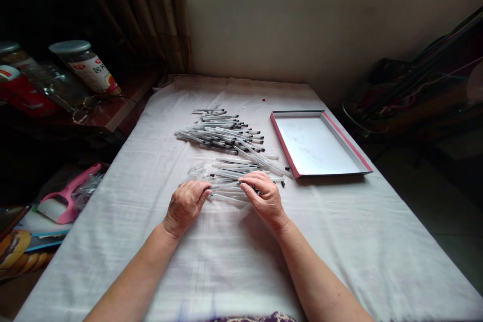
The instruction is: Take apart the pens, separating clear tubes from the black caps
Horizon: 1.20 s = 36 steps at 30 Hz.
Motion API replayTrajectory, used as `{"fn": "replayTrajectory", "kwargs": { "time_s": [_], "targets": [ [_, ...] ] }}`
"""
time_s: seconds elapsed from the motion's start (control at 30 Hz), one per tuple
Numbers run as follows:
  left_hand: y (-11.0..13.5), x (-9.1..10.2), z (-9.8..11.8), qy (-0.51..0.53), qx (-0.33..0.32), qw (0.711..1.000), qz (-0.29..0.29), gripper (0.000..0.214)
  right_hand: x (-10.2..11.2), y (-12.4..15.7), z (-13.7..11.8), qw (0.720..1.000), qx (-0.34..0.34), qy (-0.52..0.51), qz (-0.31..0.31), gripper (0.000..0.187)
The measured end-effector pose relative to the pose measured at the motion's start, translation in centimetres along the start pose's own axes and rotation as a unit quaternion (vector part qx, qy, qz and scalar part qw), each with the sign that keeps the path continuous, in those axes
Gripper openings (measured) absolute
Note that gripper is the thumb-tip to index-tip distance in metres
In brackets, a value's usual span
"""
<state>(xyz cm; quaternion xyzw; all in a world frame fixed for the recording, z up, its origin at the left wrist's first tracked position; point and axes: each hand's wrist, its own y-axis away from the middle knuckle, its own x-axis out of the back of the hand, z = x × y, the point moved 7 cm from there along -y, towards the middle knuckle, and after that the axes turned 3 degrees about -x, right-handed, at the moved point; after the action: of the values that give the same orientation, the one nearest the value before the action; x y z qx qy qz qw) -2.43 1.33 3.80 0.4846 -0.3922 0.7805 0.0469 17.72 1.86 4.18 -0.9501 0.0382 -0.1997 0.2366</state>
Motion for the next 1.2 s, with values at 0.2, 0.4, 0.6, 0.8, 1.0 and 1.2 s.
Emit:
{"fn": "replayTrajectory", "kwargs": {
  "time_s": [0.2, 0.4, 0.6, 0.8, 1.0, 1.2],
  "targets": [
    [0.1, 0.5, -0.7, 0.047, 0.026, 0.998, 0.021, 0.023, 1.0, 0.0, 1.2, 0.997, -0.061, -0.024, 0.04, 0.011],
    [0.3, 0.7, -1.2, 0.069, 0.043, 0.996, 0.043, 0.02, 1.4, -0.1, 2.2, 0.991, -0.101, -0.072, 0.045, 0.01],
    [0.7, 0.3, -1.6, 0.103, 0.084, 0.99, 0.047, 0.025, 1.7, 0.1, 2.9, 0.987, -0.129, -0.06, 0.068, 0.01],
    [0.5, 0.4, -1.6, 0.105, 0.078, 0.991, 0.039, 0.022, 1.7, 0.1, 3.0, 0.987, -0.134, -0.058, 0.065, 0.011],
    [0.9, 0.3, -2.2, 0.127, 0.121, 0.983, 0.058, 0.025, 2.0, 0.2, 3.4, 0.984, -0.154, -0.043, 0.079, 0.013],
    [0.8, 0.4, -2.4, 0.129, 0.123, 0.983, 0.041, 0.027, 1.9, 0.2, 3.1, 0.985, -0.149, -0.05, 0.071, 0.012]
  ]
}}
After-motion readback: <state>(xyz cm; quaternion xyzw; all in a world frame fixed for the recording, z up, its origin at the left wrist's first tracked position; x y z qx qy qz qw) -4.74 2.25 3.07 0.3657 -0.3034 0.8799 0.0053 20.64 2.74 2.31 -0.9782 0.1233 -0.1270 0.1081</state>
